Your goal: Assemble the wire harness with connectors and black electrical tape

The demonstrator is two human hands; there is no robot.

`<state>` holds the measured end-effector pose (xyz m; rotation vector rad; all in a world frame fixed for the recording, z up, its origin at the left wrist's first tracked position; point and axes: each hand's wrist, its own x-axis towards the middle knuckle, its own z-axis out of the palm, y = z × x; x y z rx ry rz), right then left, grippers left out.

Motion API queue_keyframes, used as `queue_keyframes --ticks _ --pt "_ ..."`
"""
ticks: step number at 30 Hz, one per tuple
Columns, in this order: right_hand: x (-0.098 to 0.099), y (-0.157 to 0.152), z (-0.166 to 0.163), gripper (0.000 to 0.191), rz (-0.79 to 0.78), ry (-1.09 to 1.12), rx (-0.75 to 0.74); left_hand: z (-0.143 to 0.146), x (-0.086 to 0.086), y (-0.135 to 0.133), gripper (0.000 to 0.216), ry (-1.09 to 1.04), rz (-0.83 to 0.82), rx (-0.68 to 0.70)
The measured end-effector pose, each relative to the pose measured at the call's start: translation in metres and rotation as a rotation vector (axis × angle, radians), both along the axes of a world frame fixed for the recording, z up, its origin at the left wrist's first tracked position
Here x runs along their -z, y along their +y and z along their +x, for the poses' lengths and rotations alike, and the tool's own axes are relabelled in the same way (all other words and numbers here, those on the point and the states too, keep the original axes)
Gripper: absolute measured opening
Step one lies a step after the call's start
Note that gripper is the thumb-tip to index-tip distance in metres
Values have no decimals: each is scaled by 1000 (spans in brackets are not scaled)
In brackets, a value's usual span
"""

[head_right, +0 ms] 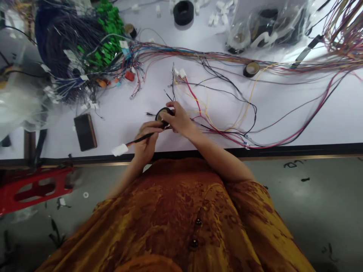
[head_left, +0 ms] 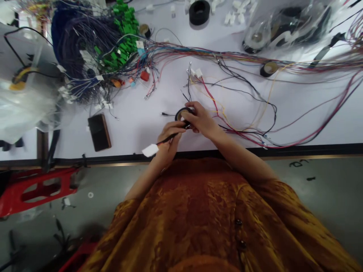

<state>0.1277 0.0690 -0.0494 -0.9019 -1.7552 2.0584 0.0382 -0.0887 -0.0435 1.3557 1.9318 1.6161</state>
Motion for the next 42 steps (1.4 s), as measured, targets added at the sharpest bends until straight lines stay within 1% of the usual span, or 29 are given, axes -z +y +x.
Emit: queue_keyframes --ticks 1,2,4,5,7,8,9,11,12,14,15,17,18,19,20,22,24,25,27,29,31,32,33,34,36,37,39,41,42 --pt "1 0 0 32 -22 2 -7 -1 4 1 19 -21 24 -70" --pt "2 -3 4 30 12 11 -7 -2 7 2 22 -74 41 -157" --pt "5 -18 24 35 223 20 -48 -5 13 6 27 -239 44 -293" --pt "6 -28 35 38 357 20 -108 -7 14 7 28 -327 27 -326" --pt "7 -42 54 37 556 46 -234 -8 11 9 30 -457 -12 -328" --pt "7 -45 58 34 595 67 -247 -8 8 10 30 -481 -17 -306" --pt "5 -45 57 31 589 86 -204 -8 5 9 29 -465 -14 -268" --pt "3 -36 42 31 454 88 -40 -5 -2 7 25 -317 7 -145" --pt "1 -28 31 35 338 61 22 -3 -4 6 22 -217 14 -72" --pt "0 -11 9 37 52 -24 51 -2 -5 1 19 -81 22 14" --pt "0 -4 1 32 -90 -61 46 -2 -2 -1 18 -76 32 -1" --pt "2 6 -6 19 -306 -87 86 -4 6 -4 20 -166 65 -131" --pt "4 9 -6 16 -369 -68 125 -6 12 -5 21 -232 78 -202" --pt "7 10 -3 17 -402 -35 157 -8 19 -4 21 -295 74 -238" --pt "9 11 1 19 -410 2 175 -10 25 -3 22 -355 49 -231" --pt "14 11 12 24 -389 52 161 -12 35 3 33 -463 -36 -128" --pt "18 5 23 31 -308 71 133 -10 39 11 40 -552 -115 -47" --pt "19 0 28 35 -231 72 126 -9 39 16 39 -575 -131 -52" --pt "19 -17 41 44 6 61 95 -6 34 24 35 -582 -118 -121" --pt "18 -36 53 49 294 27 -18 -3 26 28 32 -586 -82 -190" --pt "15 -49 63 42 507 18 -180 0 16 29 28 -614 -72 -219" --pt "13 -51 65 35 564 38 -227 1 12 27 27 -616 -79 -217" --pt "11 -49 64 28 584 63 -220 2 8 25 27 -590 -79 -206" --pt "8 -44 61 23 568 81 -166 3 5 22 26 -527 -73 -183" --pt "5 -25 47 22 446 64 -6 6 3 15 23 -314 -46 -89" --pt "4 -13 37 27 348 24 45 8 4 12 22 -196 -35 -33" --pt "5 8 17 34 100 -66 43 9 10 9 19 -21 -27 35" --pt "8 18 6 30 -134 -102 26 10 18 10 22 12 -7 -25" --pt "10 18 6 27 -194 -90 44 10 21 12 25 -22 12 -96"
